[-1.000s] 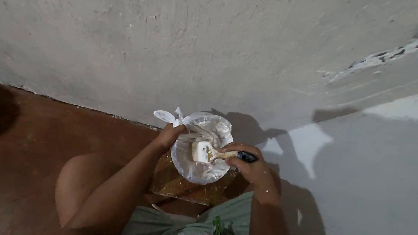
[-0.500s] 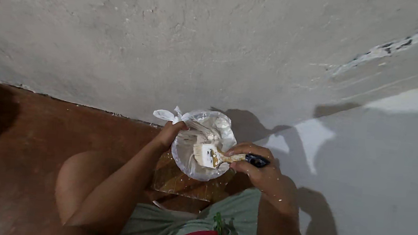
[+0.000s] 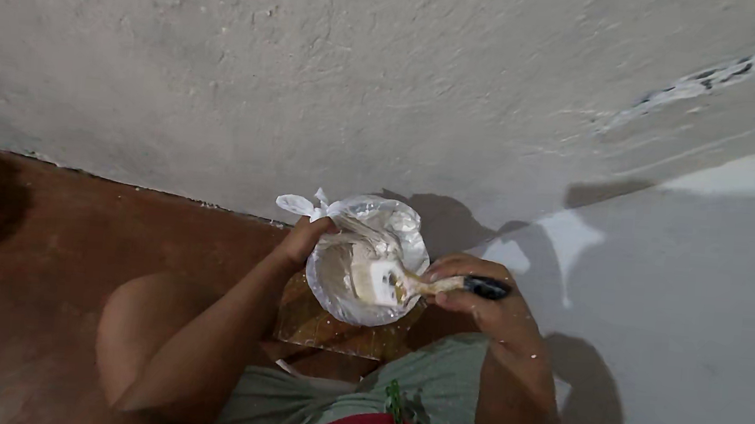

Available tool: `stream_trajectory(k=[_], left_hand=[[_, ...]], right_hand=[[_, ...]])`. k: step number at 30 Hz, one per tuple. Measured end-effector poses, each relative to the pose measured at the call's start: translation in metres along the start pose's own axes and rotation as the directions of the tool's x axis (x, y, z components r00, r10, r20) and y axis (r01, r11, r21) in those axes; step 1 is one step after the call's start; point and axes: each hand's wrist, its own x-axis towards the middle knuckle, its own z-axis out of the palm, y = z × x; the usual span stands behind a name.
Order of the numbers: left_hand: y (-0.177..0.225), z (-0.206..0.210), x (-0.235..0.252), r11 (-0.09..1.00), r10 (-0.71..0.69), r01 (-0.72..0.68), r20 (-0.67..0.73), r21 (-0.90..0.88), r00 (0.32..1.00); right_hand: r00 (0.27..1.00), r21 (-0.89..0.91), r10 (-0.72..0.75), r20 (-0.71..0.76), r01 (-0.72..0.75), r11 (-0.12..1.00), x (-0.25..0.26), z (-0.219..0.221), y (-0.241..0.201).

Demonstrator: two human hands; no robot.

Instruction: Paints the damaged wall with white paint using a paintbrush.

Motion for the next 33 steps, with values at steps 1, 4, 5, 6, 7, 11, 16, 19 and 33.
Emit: stream_trajectory(k=[1,4,5,6,7,11,16,19,33], left_hand=[[-0.002,-0.001,0.002,1.0,0.007,-0.007,0.011,-0.011,1.0],[-0.003,-0.002,0.002,1.0,0.013,-0.014,0.059,0.014,0.998],[-0.003,-0.001,0.0,0.999,0.01,-0.012,0.076,0.031,0.997],[0.0,0.0,-0.004,0.998,0.005,-0.011,0.099,0.058,0.995],[0.004,0.001,-0.009,0.996,-0.001,-0.011,0.126,0.093,0.992],[0.006,0.004,-0.01,0.996,-0.027,0.016,0.118,0.093,0.993],[-0.003,-0.005,0.0,0.996,0.004,-0.016,0.139,0.086,0.99],[-0.007,-0.008,0.002,0.995,0.032,-0.045,0.147,0.088,0.989],[0.0,-0.003,-0.006,0.994,-0.021,0.004,0.155,0.109,0.988]], right_hand=[[0.996,-0.033,-0.01,0.087,0.013,0.999,0.001,0.0,0.002],[0.987,-0.153,0.006,0.163,0.02,0.988,0.009,0.0,0.005],[0.989,-0.178,0.012,0.149,0.015,0.984,0.011,-0.002,0.004],[0.991,-0.195,0.003,0.133,0.023,0.981,0.013,-0.004,0.002],[0.994,-0.214,-0.011,0.113,0.035,0.976,0.015,-0.007,0.0],[0.995,-0.295,-0.046,0.088,0.07,0.953,0.017,-0.018,-0.009],[0.971,-0.227,-0.127,0.203,0.173,0.958,0.005,-0.024,-0.025],[0.932,-0.181,-0.14,0.335,0.209,0.961,0.003,-0.015,-0.031],[0.946,-0.457,0.016,0.325,0.142,0.878,0.021,-0.017,-0.026]])
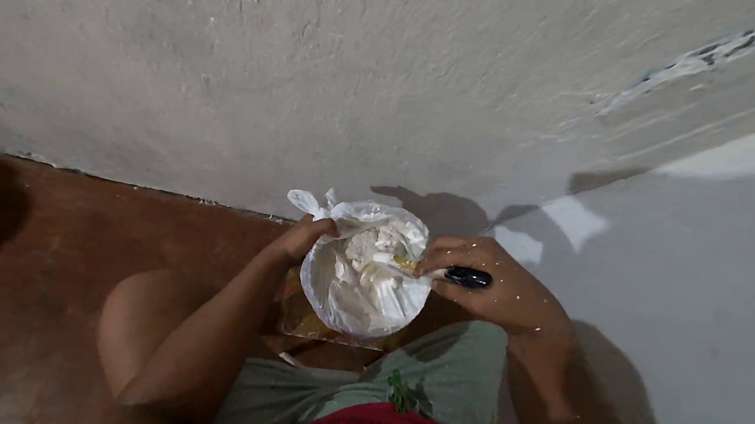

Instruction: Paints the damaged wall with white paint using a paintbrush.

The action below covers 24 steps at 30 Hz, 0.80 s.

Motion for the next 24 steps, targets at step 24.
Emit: stream_trajectory(k=[24], left_hand=[[-0.008,0.002,0.008,0.997,-0.006,0.008,-0.02,0.076,1.0]], right_hand=[[0.996,0.256,-0.05,0.074,0.03,0.966,0.004,-0.022,0.019]])
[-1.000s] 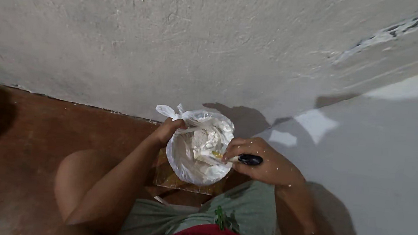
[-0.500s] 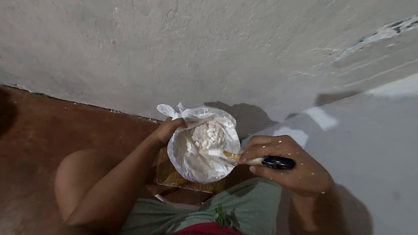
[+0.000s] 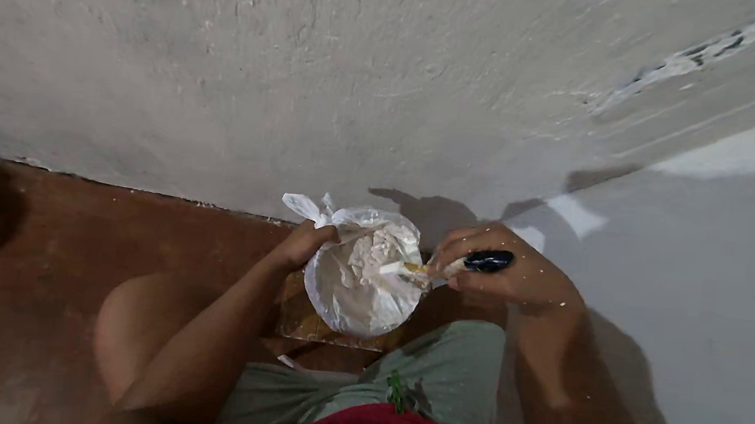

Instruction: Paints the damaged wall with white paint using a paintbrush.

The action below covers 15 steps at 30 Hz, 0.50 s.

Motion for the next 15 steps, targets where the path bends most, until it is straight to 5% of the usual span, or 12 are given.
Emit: stream_trajectory(k=[3,6,10,15], left_hand=[[0.006,0.003,-0.003,0.999,-0.01,0.009,-0.019,-0.053,1.0],[0.014,0.004,-0.004,0.999,-0.027,0.027,-0.015,-0.027,1.0],[0.006,0.001,0.003,0.999,-0.039,0.038,-0.033,-0.03,0.999],[0.012,0.007,0.005,0.992,-0.034,0.008,-0.195,-0.129,0.98]], right_hand=[[0.987,0.059,-0.018,0.159,0.009,0.998,0.007,0.018,0.007],[0.976,-0.037,0.11,0.188,-0.105,0.994,0.014,0.013,0.011],[0.989,-0.196,0.14,0.041,-0.129,0.972,0.009,-0.006,0.007],[0.969,-0.019,-0.025,-0.246,0.021,1.0,-0.012,-0.007,0.011]])
